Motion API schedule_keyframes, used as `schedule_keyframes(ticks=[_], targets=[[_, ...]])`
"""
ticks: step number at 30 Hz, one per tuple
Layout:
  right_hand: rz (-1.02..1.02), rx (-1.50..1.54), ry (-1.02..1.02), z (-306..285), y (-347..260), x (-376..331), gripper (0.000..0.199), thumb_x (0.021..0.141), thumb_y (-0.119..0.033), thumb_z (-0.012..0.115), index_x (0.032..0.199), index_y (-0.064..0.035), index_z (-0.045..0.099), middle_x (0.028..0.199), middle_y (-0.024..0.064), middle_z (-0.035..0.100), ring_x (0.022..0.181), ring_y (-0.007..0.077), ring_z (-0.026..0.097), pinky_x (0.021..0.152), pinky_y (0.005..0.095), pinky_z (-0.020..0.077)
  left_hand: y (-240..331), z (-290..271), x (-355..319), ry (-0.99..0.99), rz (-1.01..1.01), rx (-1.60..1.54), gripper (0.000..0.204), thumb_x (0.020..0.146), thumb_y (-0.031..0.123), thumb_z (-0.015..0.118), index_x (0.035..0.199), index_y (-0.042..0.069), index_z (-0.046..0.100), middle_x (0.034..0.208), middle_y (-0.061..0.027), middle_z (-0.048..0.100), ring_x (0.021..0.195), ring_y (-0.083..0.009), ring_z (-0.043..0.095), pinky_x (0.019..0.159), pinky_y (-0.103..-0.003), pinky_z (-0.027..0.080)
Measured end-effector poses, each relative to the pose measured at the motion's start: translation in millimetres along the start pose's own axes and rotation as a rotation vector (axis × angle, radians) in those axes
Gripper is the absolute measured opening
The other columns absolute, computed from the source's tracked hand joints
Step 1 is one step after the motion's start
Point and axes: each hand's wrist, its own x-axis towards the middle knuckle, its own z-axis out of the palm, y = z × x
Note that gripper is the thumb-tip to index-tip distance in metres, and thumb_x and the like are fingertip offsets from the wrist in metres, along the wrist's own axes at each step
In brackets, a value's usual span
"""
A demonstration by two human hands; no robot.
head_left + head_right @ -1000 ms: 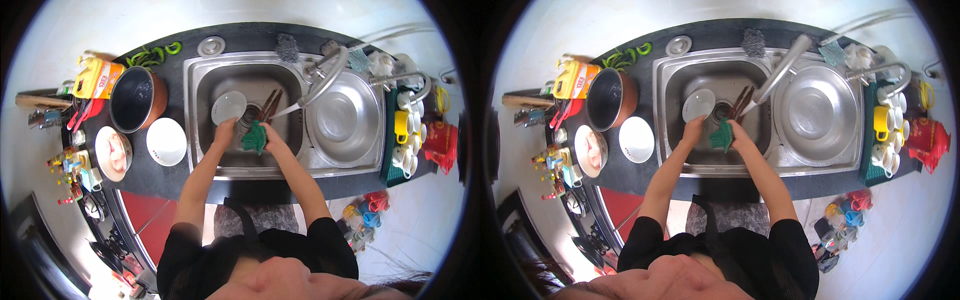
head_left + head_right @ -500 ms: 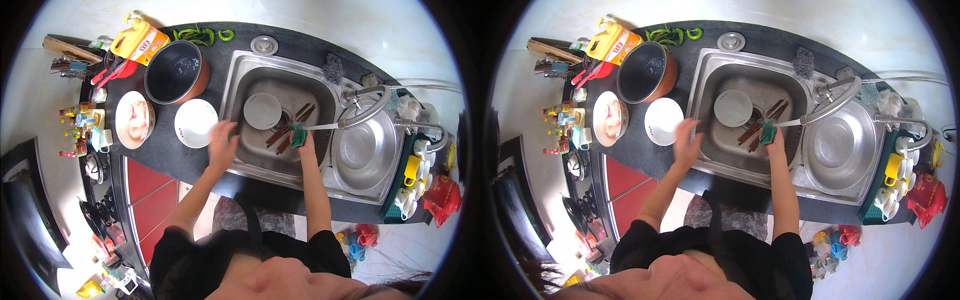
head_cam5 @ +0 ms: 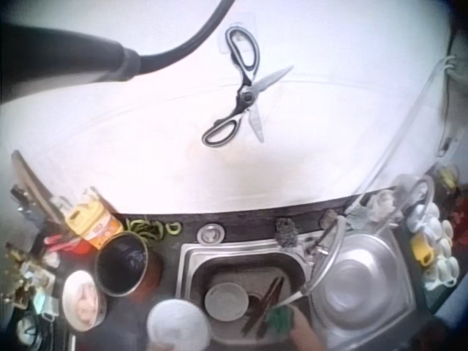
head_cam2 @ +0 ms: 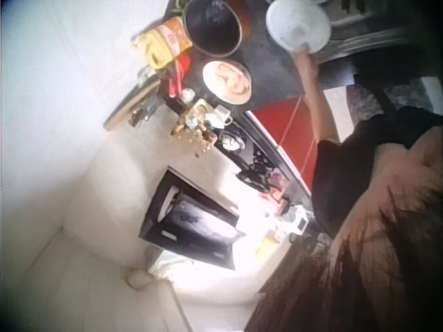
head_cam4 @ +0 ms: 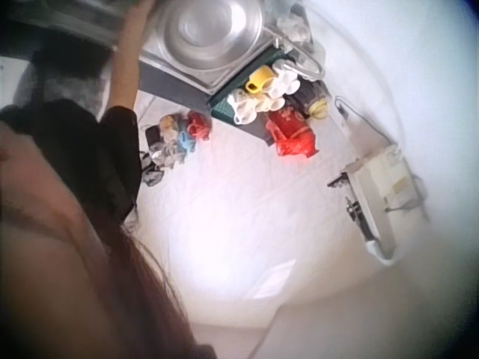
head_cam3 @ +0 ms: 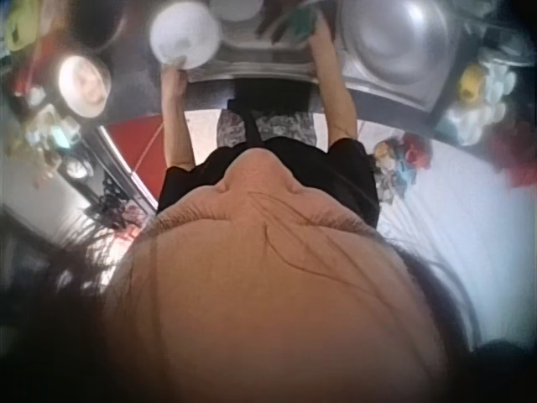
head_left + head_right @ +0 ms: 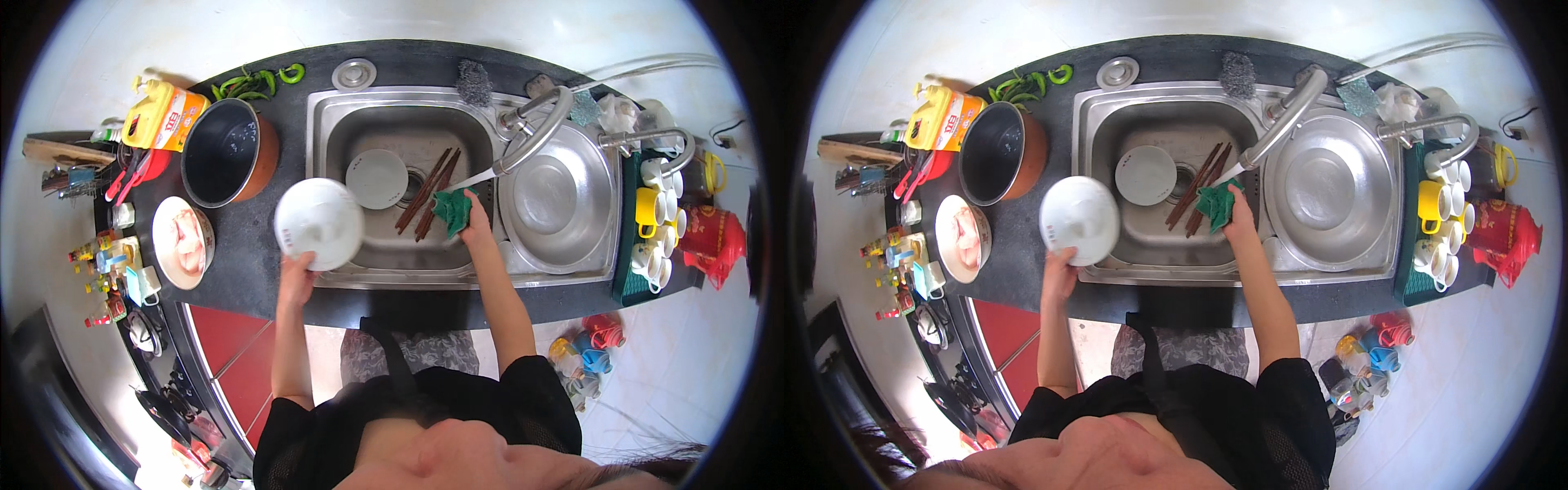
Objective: The person washes chopsticks, a bowl, and a pan in a double sink using a sponge and water, then places them into a drying rack.
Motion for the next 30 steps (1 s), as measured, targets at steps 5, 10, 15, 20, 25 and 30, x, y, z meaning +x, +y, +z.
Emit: schedule_keyframes(ticks=[5,10,15,20,25,30], targets=[[-0.512,-0.469,-0.064,35.4,4.2,-49.3,0.032,0.078,-0.011,0.053,0.108,-0.0080,0.043,0.097,0.0067,0.051,0.085,0.0166,0.051,0.073,0.0308,0.0448,-65.3,75.9,62.1,-0.181,-0.194,0.273,0.060,0.072,-0.001,0.043,0.127,0.012,0.024,0.113,-0.0117,0.044,0.100,-0.0244,0.050,0.075,-0.039,0.049],[-0.823,-1.156,0.163,34.8,41.2,3.2,0.042,0.075,-0.020,0.052,0.113,-0.0068,0.041,0.102,0.0167,0.051,0.092,0.0301,0.049,0.083,0.0372,0.0353,-105.0,144.7,106.7,-0.300,-0.263,0.283,0.043,0.087,0.031,0.038,0.123,0.009,0.028,0.116,-0.0117,0.039,0.100,-0.0222,0.045,0.068,-0.035,0.048],[-0.388,-0.576,-0.061,48.9,64.8,31.5,0.042,0.075,-0.021,0.048,0.115,-0.0120,0.040,0.102,0.0190,0.049,0.092,0.0332,0.048,0.082,0.0363,0.0377,-120.9,150.6,137.2,-0.300,-0.043,0.492,0.047,0.087,0.044,0.034,0.116,0.007,0.036,0.107,-0.0105,0.045,0.094,-0.0211,0.043,0.073,-0.033,0.044],[-0.557,-1.836,-0.584,44.6,23.8,-21.4,0.041,0.067,-0.011,0.055,0.107,-0.0138,0.047,0.105,0.0127,0.045,0.096,0.0305,0.044,0.083,0.0411,0.0335,-77.2,133.1,141.3,-0.340,-0.306,0.438,0.050,0.086,0.046,0.034,0.123,0.012,0.033,0.113,-0.0081,0.044,0.102,-0.0195,0.044,0.078,-0.035,0.042],[-0.952,-1.831,-0.149,34.4,16.2,-5.0,0.039,0.062,-0.002,0.055,0.098,-0.0174,0.053,0.096,0.0093,0.051,0.095,0.0325,0.040,0.079,0.0433,0.0320,-66.1,125.3,139.4,-0.304,-0.459,0.436,0.047,0.086,0.030,0.041,0.127,0.012,0.027,0.118,-0.0072,0.043,0.103,-0.0217,0.047,0.074,-0.038,0.046],[-1.000,-1.473,-0.396,52.4,30.6,-8.1,0.039,0.059,0.005,0.053,0.094,-0.0133,0.052,0.104,0.0114,0.047,0.100,0.0318,0.040,0.085,0.0436,0.0306,-69.8,114.1,133.6,-0.472,-0.502,0.334,0.054,0.072,0.000,0.045,0.123,0.009,0.032,0.114,-0.0105,0.045,0.103,-0.0251,0.048,0.080,-0.043,0.046]])
